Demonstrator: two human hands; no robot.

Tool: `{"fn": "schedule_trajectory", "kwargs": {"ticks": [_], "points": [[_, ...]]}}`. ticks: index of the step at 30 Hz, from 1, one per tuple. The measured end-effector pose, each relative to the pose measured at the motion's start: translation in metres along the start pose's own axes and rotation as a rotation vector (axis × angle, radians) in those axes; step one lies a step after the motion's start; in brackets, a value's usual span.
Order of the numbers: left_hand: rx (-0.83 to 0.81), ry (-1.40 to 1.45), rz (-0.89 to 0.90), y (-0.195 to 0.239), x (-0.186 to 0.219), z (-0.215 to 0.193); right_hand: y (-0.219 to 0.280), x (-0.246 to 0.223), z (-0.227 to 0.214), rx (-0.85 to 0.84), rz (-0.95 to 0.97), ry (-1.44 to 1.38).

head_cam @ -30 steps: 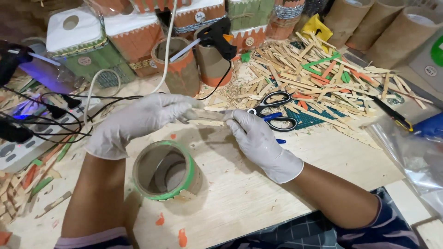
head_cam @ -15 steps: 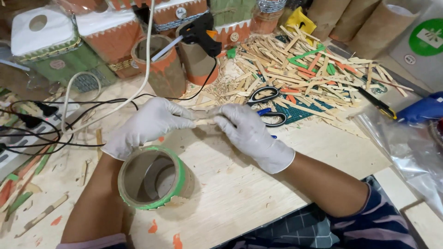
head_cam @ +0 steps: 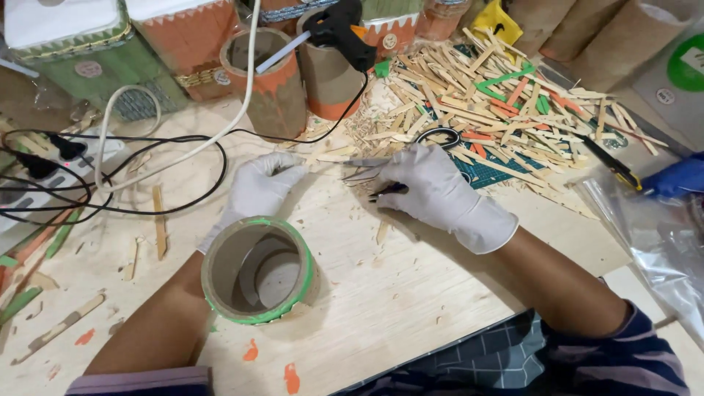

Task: Assembling a decorative container by gluing bamboo strips onto a cylindrical base using a hot glue gun and pliers.

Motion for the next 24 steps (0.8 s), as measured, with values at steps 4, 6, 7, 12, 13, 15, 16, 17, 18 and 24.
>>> {"fn": "schedule_trajectory", "kwargs": {"ticks": [4,6,7,12,13,15,16,17,18,24], "points": [[0.052,-0.145,-0.053,0.004,0.0,0.008,-0.012,-0.014,0.006,-0.035,0.045,-0.275],[0.038,-0.118,-0.052,0.007,0.002,0.011,-0.008,0.013,0.025,-0.124,0.094,-0.068],[0.039,-0.117,-0.058,0.012,0.007,0.009,-0.007,0.018,0.025,-0.129,0.093,-0.071],[0.035,-0.096,-0.11,0.008,0.011,0.01,0.0,0.037,0.01,-0.192,0.185,0.04],[0.034,-0.093,-0.113,0.005,0.01,0.01,0.002,0.039,0.007,-0.196,0.187,0.041],[0.038,-0.084,-0.094,0.0,0.008,0.011,0.007,0.045,0.003,-0.171,0.214,0.148],[0.034,-0.085,-0.096,0.002,0.007,0.011,0.006,0.045,0.004,-0.173,0.218,0.146],[0.016,-0.08,-0.073,0.004,0.007,0.011,0.005,0.043,0.004,-0.126,0.198,0.113],[-0.003,-0.074,-0.047,0.005,0.008,0.011,0.003,0.042,0.004,-0.077,0.179,0.082],[-0.005,-0.08,0.026,0.002,-0.012,0.012,0.008,0.036,-0.002,0.019,0.163,0.122]]}}
Point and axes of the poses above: each hand's wrist, its own y-axis away from the middle knuckle, its own z-axis out of the palm, x = y × z, the point moved 2 cm from there along -y, towards the middle knuckle, and after that the axes turned 5 degrees about z, right-handed, at the moved point
